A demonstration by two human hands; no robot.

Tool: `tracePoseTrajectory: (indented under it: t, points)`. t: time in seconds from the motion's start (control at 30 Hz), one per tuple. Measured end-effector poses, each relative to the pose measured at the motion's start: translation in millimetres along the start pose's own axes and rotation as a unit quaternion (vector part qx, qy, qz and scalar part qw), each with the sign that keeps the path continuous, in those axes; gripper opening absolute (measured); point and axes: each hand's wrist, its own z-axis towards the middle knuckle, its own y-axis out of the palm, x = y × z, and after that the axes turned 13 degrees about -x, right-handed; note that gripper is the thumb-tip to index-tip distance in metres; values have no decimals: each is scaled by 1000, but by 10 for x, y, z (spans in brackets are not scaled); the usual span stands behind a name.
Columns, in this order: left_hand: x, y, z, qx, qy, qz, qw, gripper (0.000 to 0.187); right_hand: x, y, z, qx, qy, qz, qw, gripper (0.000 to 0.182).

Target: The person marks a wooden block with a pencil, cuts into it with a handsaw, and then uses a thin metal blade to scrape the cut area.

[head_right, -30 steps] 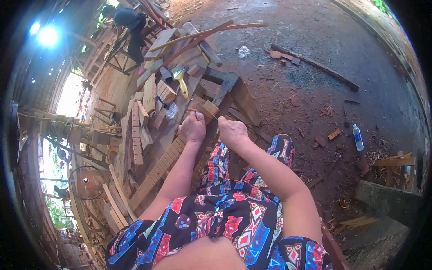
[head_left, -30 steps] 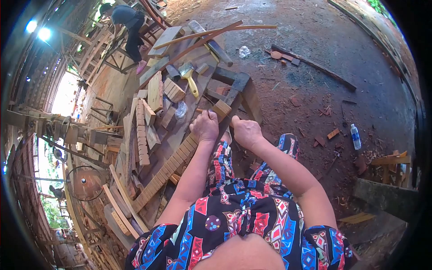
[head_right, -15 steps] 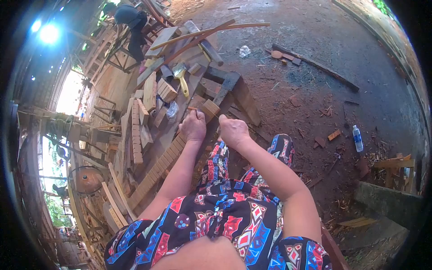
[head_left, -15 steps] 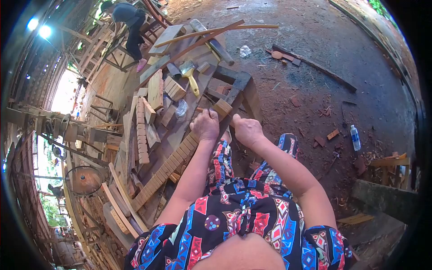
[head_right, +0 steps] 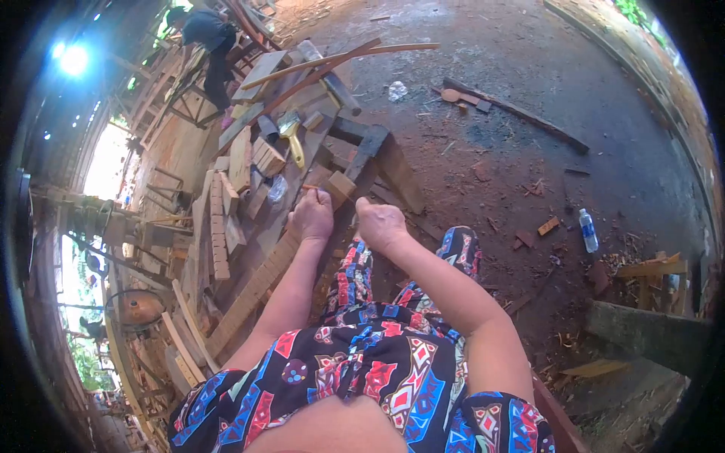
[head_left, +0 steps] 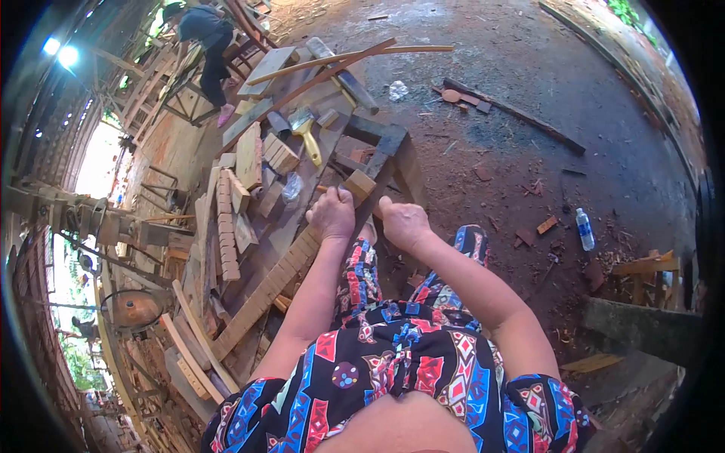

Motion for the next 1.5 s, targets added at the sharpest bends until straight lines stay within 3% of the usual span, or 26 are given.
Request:
tracePoseTrajectory:
  t: [0.2,0.4,0.6,0.67,0.9,1.2,1.27,1.3,1.37,1.4,1.5]
  points:
    - [-10,31,-1,19,16,-14,1000,34,148,-41,-383,-10,4,14,1000,17]
    - [-7,4,-8,2,15,-11,1000,34,-27,18,168,-2,-8,1,1000,19]
    - [15,-53,-12,-14,3,-32,999,33,151,53,-260,0,-25,29,999,15]
    - [29,-73,-33,-17,4,-20,1000,33,245,101,-289,-17,-3,11,1000,22]
    - [18,-57,-28,-32,-1,-19,999,33,3,92,177,19,-20,11,1000,16]
    - [4,-24,-20,-7,8,-14,1000,34,436,182,-560,12,-21,22,999,15]
    - [-4,6,-25,1,11,-6,1000,35,547,189,-576,68,-77,148,984,20]
    - [4,-19,-31,-16,11,-14,1000,40,555,122,-642,74,-73,146,984,20]
    - [29,-54,-50,-28,13,-13,999,44,549,-11,-775,46,17,427,903,22]
    - [22,-68,-58,-42,7,-8,999,47,589,9,-809,50,16,426,903,22]
    - [29,-74,-75,-38,10,5,999,61,896,349,-902,132,87,567,808,14]
